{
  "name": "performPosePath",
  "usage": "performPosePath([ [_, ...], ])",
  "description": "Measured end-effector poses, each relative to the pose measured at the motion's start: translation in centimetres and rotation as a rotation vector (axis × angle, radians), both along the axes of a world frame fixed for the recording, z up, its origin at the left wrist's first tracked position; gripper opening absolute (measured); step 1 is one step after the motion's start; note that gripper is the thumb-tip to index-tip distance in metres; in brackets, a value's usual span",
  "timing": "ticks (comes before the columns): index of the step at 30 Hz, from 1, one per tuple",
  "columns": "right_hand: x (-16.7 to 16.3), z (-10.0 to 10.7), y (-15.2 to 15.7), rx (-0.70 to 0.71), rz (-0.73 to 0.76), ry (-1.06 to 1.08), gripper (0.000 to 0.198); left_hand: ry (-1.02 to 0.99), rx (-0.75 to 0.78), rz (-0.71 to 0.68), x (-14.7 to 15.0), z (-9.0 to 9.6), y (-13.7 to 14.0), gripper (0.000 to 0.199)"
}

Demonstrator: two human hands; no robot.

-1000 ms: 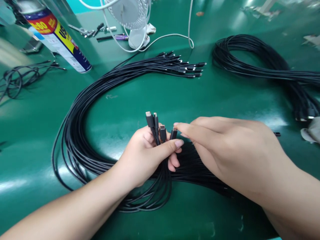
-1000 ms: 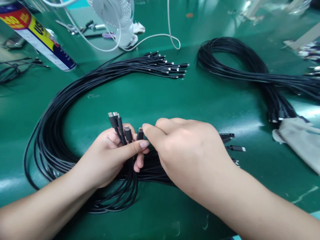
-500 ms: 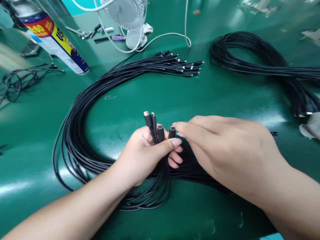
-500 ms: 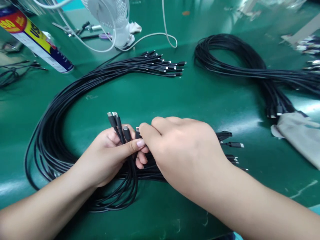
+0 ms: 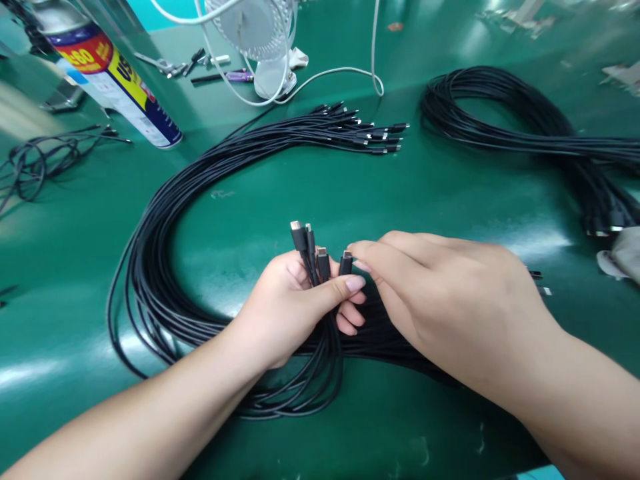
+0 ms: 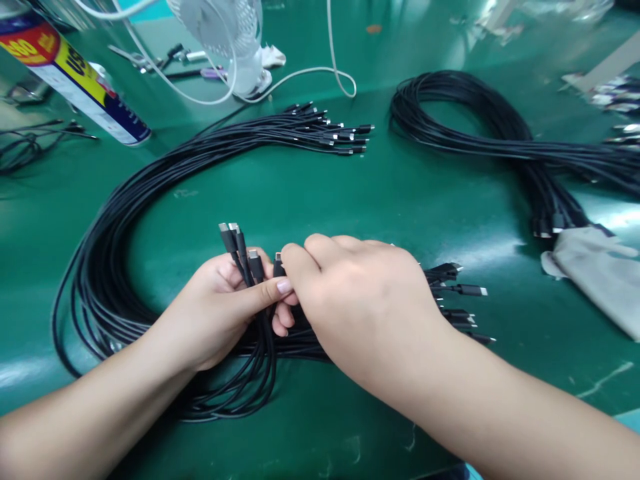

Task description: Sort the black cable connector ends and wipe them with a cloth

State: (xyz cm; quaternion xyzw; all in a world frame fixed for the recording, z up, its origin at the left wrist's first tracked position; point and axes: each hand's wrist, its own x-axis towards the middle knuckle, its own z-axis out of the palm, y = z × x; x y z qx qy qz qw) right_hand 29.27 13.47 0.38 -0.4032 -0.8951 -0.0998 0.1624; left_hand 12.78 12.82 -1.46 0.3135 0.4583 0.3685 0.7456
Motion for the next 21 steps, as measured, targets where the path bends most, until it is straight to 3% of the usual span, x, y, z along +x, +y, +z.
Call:
performPosePath([
  [8,0.3,0.1,0.2,-0.088,-0.010,0.072,0.031,-0.013,-0.024,0.028,-0.1,-0.1,0.0,0.016],
  [16,0.7,0.2,0.9,-0.576,-0.087,0.260,0.024,-0.118,-0.060,0.032,-0.6,-0.3,0.2,0.017],
  [21,0.5,0.3,1.3,-0.724,-0.088,0.312,0.024,-0.146,-0.009,-0.020,-0.7,-0.3,0.1,0.023],
])
